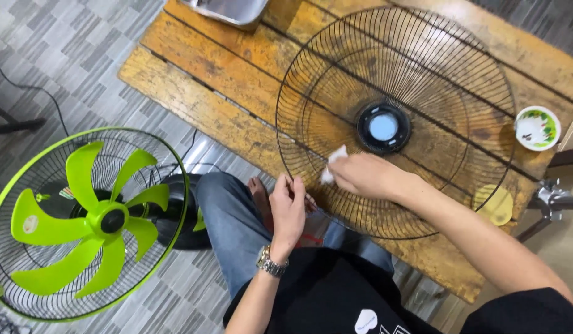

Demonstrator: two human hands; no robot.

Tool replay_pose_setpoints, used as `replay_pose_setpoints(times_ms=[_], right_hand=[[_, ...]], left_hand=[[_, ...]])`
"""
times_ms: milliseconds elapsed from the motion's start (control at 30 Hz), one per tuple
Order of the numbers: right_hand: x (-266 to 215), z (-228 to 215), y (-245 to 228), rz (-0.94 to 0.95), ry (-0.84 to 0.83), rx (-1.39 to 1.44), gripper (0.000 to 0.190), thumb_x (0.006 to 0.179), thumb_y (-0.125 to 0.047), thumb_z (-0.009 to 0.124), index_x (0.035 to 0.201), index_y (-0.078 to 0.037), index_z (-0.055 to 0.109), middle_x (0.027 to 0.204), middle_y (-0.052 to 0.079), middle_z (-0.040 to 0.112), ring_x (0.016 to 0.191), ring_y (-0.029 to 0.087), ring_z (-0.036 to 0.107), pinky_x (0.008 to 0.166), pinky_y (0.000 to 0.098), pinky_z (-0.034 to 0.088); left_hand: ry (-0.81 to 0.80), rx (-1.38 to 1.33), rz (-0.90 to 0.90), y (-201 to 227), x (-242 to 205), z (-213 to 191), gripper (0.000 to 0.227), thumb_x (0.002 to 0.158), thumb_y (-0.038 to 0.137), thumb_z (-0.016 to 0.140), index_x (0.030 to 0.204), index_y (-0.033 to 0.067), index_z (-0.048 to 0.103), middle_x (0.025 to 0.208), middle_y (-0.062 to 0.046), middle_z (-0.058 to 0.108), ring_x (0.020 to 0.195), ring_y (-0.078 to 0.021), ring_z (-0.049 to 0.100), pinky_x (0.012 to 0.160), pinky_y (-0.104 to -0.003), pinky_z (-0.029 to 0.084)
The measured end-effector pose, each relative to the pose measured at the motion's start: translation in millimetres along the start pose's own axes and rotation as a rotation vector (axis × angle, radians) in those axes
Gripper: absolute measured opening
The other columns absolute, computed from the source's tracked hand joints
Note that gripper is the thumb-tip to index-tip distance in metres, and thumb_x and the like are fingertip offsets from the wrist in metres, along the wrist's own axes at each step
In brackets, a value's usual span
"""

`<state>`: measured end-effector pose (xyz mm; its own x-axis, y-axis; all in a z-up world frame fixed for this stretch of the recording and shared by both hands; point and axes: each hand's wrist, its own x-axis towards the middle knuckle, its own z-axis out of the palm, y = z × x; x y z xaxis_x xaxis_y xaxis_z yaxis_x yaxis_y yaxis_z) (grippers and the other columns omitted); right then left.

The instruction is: Cleaning a metal fan grill by wiping it thoroughly with a cloth and a sponge.

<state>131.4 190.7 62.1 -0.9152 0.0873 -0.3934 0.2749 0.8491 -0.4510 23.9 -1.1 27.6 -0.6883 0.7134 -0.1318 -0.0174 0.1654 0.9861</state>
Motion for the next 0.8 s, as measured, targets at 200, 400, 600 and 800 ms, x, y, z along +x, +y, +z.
replay_pose_setpoints(times_ms=[200,400,600,800], right_hand=[[83,-12,31,0.036,0.478,-0.068,0.019,0.100,-0.022,0.049,0.102,-0.004,0.054,0.092,0.022,0.066,0.086,0.047,0.070,0.069,0.0570,0.056],[133,10,20,0.116,0.395,-0.204,0.021,0.097,-0.006,0.046,0.108,0.006,0.060,0.088,0.023,0.071,0.076,0.042,0.076,0.063,0.0499,0.061],[64,31,-8,-0.051,0.076,-0.013,0.022,0.096,-0.005,0.045,0.106,0.003,0.062,0.091,0.027,0.070,0.080,0.046,0.075,0.063,0.0546,0.061],[-10,23,0,-0.110,-0.216,-0.011,0.025,0.102,-0.020,0.051,0.106,0.000,0.065,0.098,0.024,0.073,0.089,0.043,0.075,0.075,0.0504,0.062]], left_hand=[[-0.031,-0.028,0.001,0,0,-1,0.038,0.111,0.021,0.045,0.076,0.0098,0.043,0.051,-0.017,0.057,0.047,-0.0239,0.058,0.052,-0.032,0.049],[0.001,-0.026,0.011,6,-4,4,0.039,0.111,0.021,0.046,0.074,0.0100,0.042,0.050,-0.016,0.048,0.045,-0.0181,0.045,0.052,-0.029,0.041],[0.044,0.032,-0.028,-29,2,0,0.035,0.106,0.024,0.052,0.075,0.0095,0.046,0.055,-0.016,0.065,0.054,-0.0180,0.057,0.054,-0.031,0.047],[0.065,0.004,-0.003,-23,2,1,0.034,0.106,0.023,0.053,0.076,0.0090,0.044,0.054,-0.014,0.054,0.060,-0.0171,0.050,0.057,-0.034,0.045]])
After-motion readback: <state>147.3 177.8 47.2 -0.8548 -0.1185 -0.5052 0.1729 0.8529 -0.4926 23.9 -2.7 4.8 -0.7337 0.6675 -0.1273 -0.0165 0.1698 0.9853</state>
